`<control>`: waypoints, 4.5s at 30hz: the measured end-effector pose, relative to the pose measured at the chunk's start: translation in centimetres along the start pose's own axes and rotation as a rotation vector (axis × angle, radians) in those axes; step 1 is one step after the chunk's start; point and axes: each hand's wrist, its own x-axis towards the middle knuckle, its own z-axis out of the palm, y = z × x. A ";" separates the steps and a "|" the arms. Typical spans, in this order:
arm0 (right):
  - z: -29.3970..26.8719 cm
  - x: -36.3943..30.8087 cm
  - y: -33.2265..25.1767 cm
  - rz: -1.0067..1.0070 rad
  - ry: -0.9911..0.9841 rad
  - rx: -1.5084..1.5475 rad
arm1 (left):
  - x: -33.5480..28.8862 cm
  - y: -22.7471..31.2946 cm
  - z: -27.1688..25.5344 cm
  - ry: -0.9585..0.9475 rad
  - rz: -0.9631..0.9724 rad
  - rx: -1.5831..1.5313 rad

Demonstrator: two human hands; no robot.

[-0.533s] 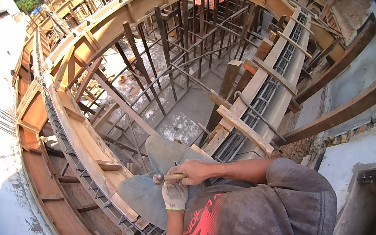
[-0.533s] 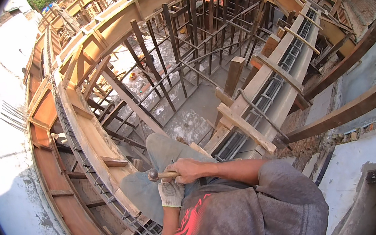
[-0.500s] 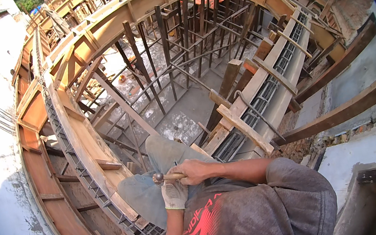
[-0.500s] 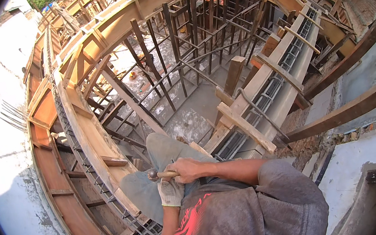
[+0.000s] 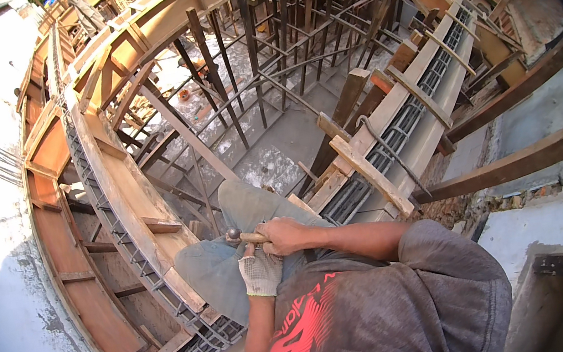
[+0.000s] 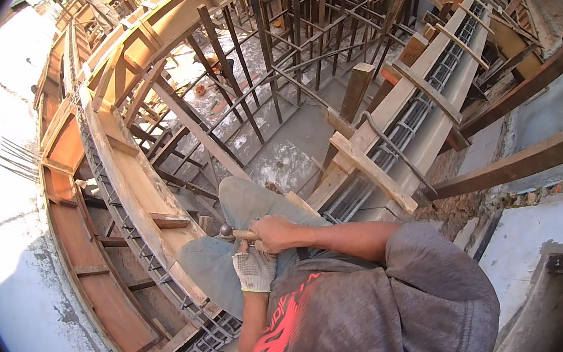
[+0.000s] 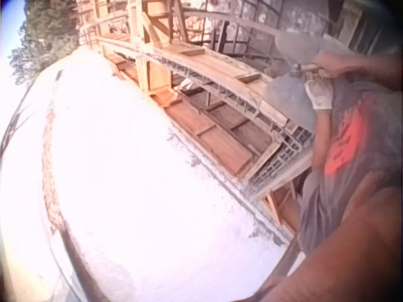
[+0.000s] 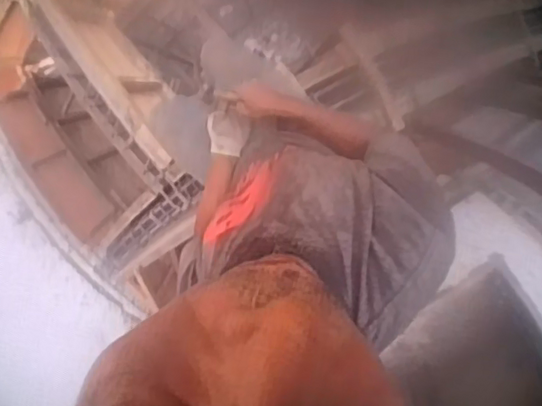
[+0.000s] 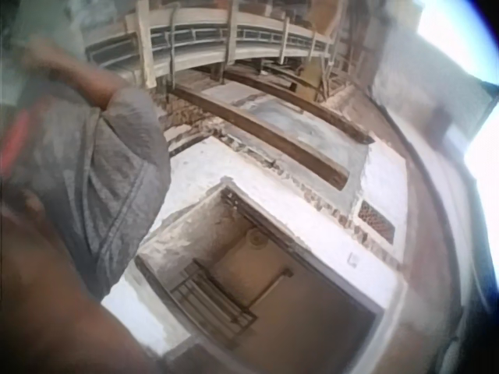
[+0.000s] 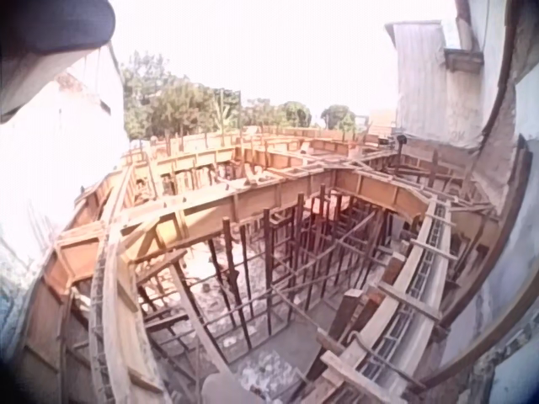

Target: The person hammers nails into wooden planks on a construction site using a hammer. They are sitting on the scaffolding and repeatedly strike the nails to secure the wood.

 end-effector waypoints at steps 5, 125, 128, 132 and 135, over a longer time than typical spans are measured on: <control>-0.6 0.0 0.0 0.033 -0.006 -0.013 | 0.1 -0.2 0.8 0.025 0.017 0.005; -3.4 3.3 1.5 0.298 -0.318 0.636 | 0.5 1.0 2.6 0.155 0.018 0.364; -3.3 3.6 1.3 0.311 -0.344 0.625 | 0.6 0.8 2.1 0.128 0.020 0.329; -3.6 3.5 0.8 0.321 -0.360 0.646 | 0.6 0.9 2.1 0.139 0.010 0.310; -3.3 3.7 1.7 0.306 -0.355 0.641 | 0.4 1.2 2.9 0.141 -0.001 0.321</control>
